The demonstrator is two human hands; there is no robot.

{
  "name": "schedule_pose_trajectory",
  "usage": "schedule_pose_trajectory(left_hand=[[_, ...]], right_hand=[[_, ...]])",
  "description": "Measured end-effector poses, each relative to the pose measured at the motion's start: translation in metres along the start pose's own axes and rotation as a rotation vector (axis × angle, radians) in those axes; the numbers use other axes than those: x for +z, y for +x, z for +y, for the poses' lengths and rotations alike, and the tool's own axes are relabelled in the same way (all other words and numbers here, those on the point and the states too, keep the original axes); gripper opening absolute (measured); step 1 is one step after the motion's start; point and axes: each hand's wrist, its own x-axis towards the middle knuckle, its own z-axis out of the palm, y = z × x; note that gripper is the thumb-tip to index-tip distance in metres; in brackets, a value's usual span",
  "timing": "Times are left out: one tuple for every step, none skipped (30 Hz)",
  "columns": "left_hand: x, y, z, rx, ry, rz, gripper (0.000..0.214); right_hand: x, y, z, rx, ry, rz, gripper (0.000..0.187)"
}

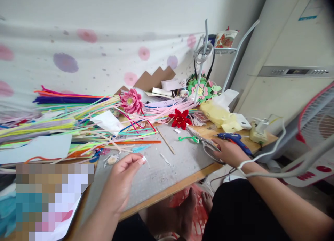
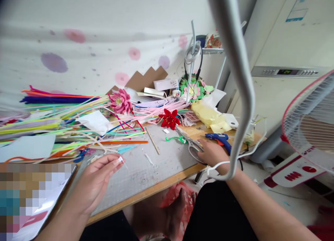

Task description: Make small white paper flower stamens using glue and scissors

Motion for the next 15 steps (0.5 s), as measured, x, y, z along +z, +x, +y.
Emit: schedule_pose_trajectory(left_hand=[[0.000,0.000,0.000,-0.007,-0.005,0.009,0.019],[0.000,0.000,-0.001,-0.012,-0.006,0.014,0.020],[0.000,0.000,-0.001,-0.018,-0.004,0.016,0.020],[-0.001,0.000,-0.002,-0.023,-0.001,0.016,0.021],[-0.001,0.001,-0.003,-0.028,0.002,0.015,0.021],[-0.001,0.001,-0.004,-0.032,0.004,0.012,0.020],[-0.001,0.002,-0.004,-0.034,0.005,0.008,0.020],[-0.001,0.003,-0.004,-0.034,0.004,0.007,0.020],[0.000,0.004,-0.004,-0.034,0.001,0.005,0.019],[0.000,0.006,-0.003,-0.035,-0.003,0.004,0.019],[0.001,0.007,-0.002,-0.038,-0.009,0.003,0.018],[0.002,0.009,0.000,-0.045,-0.019,0.005,0.018],[0.004,0.011,0.002,-0.053,-0.031,0.009,0.017],[0.005,0.014,0.004,-0.060,-0.048,0.014,0.017],[0.006,0.017,0.007,-0.066,-0.070,0.021,0.017]], right_hand=[[-0.002,-0.001,0.000,0.021,0.014,0.015,0.050],[-0.004,-0.003,-0.001,0.042,0.061,0.033,0.051],[-0.005,-0.005,-0.002,0.062,0.152,0.054,0.052],[-0.007,-0.008,-0.004,0.077,0.290,0.071,0.054],[-0.009,-0.011,-0.007,0.083,0.459,0.080,0.056],[-0.011,-0.014,-0.011,0.085,0.636,0.079,0.060],[-0.013,-0.016,-0.017,0.079,0.793,0.059,0.065],[-0.015,-0.019,-0.024,0.066,0.909,0.017,0.068],[-0.016,-0.022,-0.032,0.053,0.992,-0.034,0.069],[-0.017,-0.025,-0.040,0.043,1.054,-0.084,0.067],[-0.016,-0.029,-0.049,0.037,1.118,-0.130,0.062],[-0.014,-0.032,-0.057,0.027,1.191,-0.181,0.058],[-0.011,-0.036,-0.066,0.006,1.268,-0.231,0.055],[-0.007,-0.041,-0.073,-0.031,1.335,-0.281,0.054],[-0.003,-0.045,-0.080,-0.090,1.380,-0.334,0.053]])
